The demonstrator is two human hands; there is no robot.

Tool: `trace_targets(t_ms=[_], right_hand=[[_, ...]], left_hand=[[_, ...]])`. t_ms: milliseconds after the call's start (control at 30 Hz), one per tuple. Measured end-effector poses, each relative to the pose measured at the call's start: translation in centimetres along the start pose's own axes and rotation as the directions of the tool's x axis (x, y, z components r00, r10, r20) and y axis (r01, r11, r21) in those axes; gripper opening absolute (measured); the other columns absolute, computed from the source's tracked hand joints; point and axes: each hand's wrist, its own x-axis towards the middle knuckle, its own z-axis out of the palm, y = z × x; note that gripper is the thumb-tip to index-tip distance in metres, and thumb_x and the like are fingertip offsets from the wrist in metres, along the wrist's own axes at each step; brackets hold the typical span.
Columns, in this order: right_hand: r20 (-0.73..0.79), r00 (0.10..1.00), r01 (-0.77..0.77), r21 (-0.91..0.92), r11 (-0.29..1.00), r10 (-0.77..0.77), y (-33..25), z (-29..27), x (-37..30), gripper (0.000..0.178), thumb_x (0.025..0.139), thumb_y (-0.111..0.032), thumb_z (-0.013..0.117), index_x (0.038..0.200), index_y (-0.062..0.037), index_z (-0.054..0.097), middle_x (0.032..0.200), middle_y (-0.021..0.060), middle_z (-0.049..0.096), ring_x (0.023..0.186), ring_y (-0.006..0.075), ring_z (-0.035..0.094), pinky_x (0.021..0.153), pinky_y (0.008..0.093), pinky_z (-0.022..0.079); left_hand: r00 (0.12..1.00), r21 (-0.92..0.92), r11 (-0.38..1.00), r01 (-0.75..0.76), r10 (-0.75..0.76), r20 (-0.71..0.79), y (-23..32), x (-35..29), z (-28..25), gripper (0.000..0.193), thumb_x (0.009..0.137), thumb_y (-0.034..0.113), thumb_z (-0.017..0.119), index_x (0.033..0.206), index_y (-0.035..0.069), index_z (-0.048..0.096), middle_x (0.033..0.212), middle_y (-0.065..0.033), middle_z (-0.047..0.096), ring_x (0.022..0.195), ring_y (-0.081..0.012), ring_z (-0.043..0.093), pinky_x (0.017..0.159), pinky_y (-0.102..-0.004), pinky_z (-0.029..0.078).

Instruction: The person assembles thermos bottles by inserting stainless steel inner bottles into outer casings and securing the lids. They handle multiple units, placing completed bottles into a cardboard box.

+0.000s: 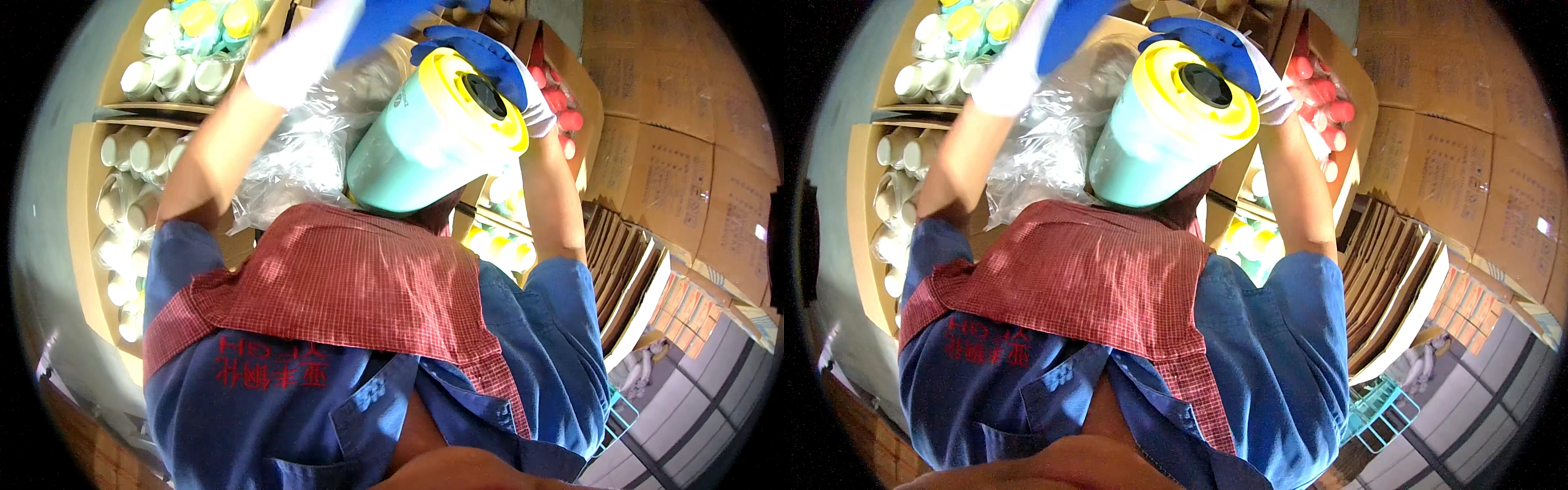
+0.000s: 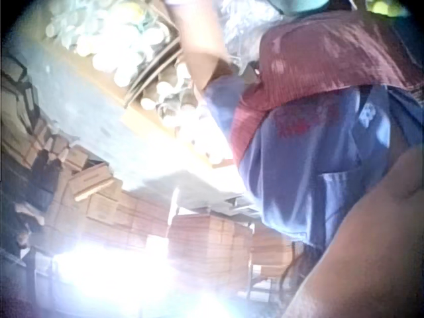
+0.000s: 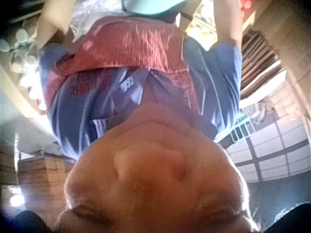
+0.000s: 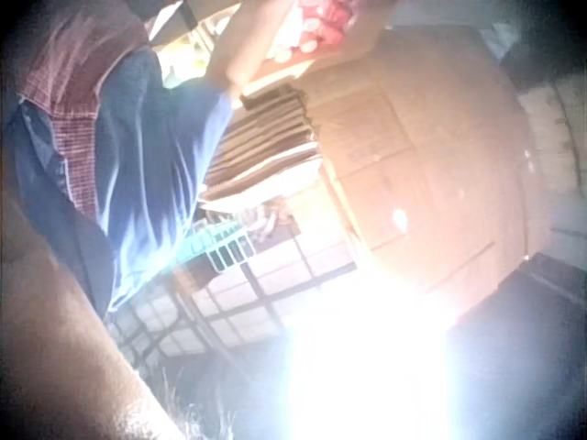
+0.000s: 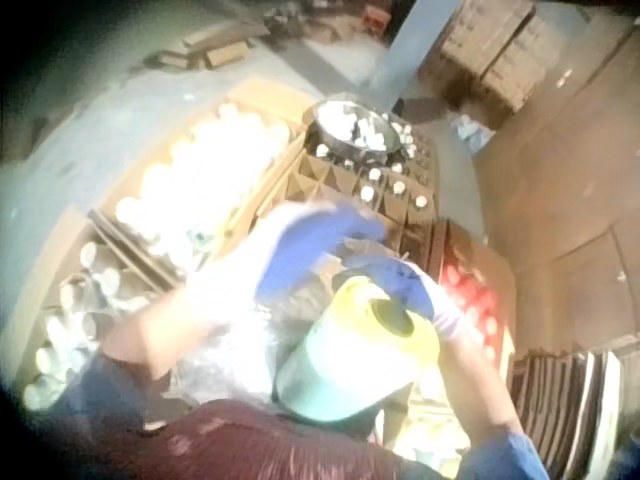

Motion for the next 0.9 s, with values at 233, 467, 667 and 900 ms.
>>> trace_targets(t_ms=[233,467,667,900], right_hand=[[-0.493,0.870,0.261,0.432,0.863,-0.016,6.4,-4.9,-0.9,0.049,0.103,-0.039,0.035,0.129,-0.0001,0.049,0.126,0.0157,0.059,0.112,0.0256,0.059,0.099,0.0356,0.045],[-0.857,0.447,-0.062,0.258,0.964,0.258,20.7,-19.9,-1.6,0.052,0.091,-0.041,0.060,0.126,-0.0030,0.052,0.117,0.0130,0.063,0.088,0.0260,0.066,0.070,0.0334,0.052],[-0.842,0.212,-0.074,0.491,0.868,0.495,37.2,-38.0,2.9,0.041,0.091,-0.040,0.061,0.113,-0.0057,0.058,0.096,0.0090,0.064,0.093,0.0255,0.059,0.078,0.0385,0.049],[-0.898,0.416,-0.164,0.080,0.983,0.142,28.0,-31.9,2.9,0.024,0.091,-0.021,0.063,0.099,0.0012,0.066,0.082,0.0103,0.069,0.068,0.0209,0.066,0.059,0.0336,0.054]], left_hand=[[0.968,0.973,0.043,-0.228,0.116,0.222,4.7,-2.7,7.6,0.038,0.075,0.022,0.071,0.111,0.010,0.067,0.112,-0.0048,0.066,0.106,-0.0232,0.059,0.095,-0.0407,0.043],[0.972,0.984,-0.017,-0.177,0.153,0.178,4.1,-2.3,5.1,0.036,0.075,0.028,0.072,0.109,0.016,0.069,0.111,-0.0020,0.067,0.099,-0.0202,0.061,0.091,-0.0387,0.045],[0.951,0.959,0.041,-0.281,0.151,0.272,4.1,0.8,3.6,0.018,0.075,0.022,0.071,0.093,0.022,0.072,0.098,0.0055,0.069,0.096,-0.0134,0.059,0.086,-0.0314,0.046],[0.998,0.999,0.014,-0.042,0.049,0.041,3.0,0.1,3.7,0.026,0.080,0.023,0.067,0.104,0.016,0.066,0.107,0.0017,0.065,0.105,-0.0145,0.057,0.093,-0.0307,0.044]])
